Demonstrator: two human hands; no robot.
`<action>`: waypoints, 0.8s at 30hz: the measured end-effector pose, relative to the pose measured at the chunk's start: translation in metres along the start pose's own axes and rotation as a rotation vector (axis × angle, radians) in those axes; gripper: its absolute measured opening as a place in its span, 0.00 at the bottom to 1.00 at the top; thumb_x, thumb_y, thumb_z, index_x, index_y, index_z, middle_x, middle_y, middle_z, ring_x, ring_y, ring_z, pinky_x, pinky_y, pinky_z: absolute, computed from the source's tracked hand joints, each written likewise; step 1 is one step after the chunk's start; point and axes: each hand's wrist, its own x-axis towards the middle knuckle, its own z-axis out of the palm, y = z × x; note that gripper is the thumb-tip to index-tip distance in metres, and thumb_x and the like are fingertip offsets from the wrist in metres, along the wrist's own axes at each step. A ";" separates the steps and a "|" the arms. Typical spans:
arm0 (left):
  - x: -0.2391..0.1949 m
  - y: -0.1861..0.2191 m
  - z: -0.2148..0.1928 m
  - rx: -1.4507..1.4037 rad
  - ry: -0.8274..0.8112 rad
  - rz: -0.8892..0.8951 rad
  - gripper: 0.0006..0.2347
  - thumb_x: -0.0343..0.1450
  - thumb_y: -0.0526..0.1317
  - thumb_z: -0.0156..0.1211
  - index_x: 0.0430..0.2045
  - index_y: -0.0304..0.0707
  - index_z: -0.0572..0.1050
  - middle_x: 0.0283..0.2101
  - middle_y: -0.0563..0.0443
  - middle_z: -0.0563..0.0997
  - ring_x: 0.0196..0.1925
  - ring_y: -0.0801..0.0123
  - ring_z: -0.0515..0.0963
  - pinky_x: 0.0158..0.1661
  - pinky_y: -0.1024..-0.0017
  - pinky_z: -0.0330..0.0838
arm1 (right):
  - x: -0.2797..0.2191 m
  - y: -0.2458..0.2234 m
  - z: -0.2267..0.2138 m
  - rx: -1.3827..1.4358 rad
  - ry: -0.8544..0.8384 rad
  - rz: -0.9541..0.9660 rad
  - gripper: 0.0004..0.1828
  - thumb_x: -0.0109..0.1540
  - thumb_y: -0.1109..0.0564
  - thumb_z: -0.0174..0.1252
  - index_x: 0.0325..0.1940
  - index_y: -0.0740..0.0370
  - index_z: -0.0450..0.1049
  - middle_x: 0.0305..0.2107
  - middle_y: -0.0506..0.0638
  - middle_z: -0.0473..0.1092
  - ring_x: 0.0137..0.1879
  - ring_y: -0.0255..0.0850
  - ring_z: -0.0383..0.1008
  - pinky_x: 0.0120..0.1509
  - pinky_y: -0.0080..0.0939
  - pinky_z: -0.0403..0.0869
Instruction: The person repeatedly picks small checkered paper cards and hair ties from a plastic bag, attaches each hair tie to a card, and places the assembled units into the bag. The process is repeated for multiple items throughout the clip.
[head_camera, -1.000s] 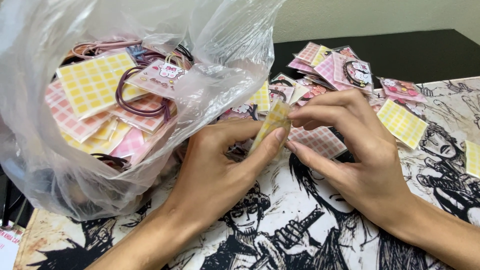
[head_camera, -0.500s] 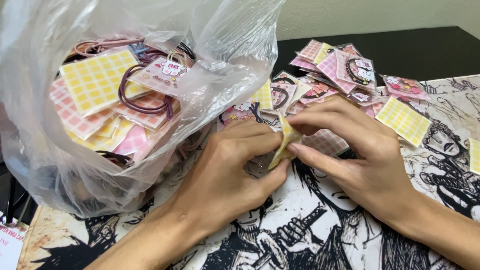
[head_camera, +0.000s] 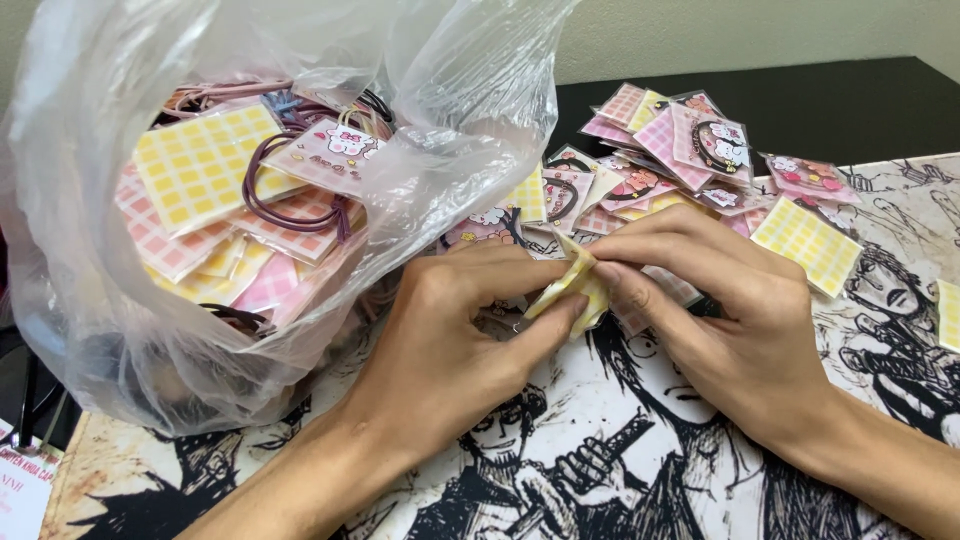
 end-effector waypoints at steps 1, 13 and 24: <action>0.000 0.000 0.000 0.001 0.001 0.000 0.06 0.78 0.33 0.68 0.45 0.38 0.89 0.38 0.51 0.93 0.40 0.73 0.90 0.47 0.71 0.80 | 0.000 0.000 0.000 0.000 0.000 -0.001 0.09 0.71 0.67 0.65 0.55 0.72 0.84 0.46 0.60 0.82 0.52 0.48 0.85 0.61 0.41 0.81; 0.002 -0.001 0.000 -0.074 0.014 -0.239 0.08 0.76 0.39 0.69 0.44 0.46 0.92 0.42 0.58 0.95 0.44 0.80 0.89 0.50 0.78 0.80 | 0.002 -0.001 0.001 0.004 0.037 0.058 0.10 0.71 0.68 0.65 0.56 0.72 0.84 0.47 0.60 0.83 0.53 0.47 0.85 0.62 0.42 0.81; 0.003 -0.009 0.005 -0.155 0.020 -0.511 0.12 0.74 0.42 0.70 0.48 0.48 0.94 0.44 0.63 0.94 0.46 0.81 0.89 0.53 0.81 0.77 | 0.009 0.015 0.004 0.223 0.205 0.575 0.11 0.71 0.62 0.64 0.54 0.65 0.89 0.49 0.54 0.89 0.55 0.36 0.87 0.63 0.32 0.83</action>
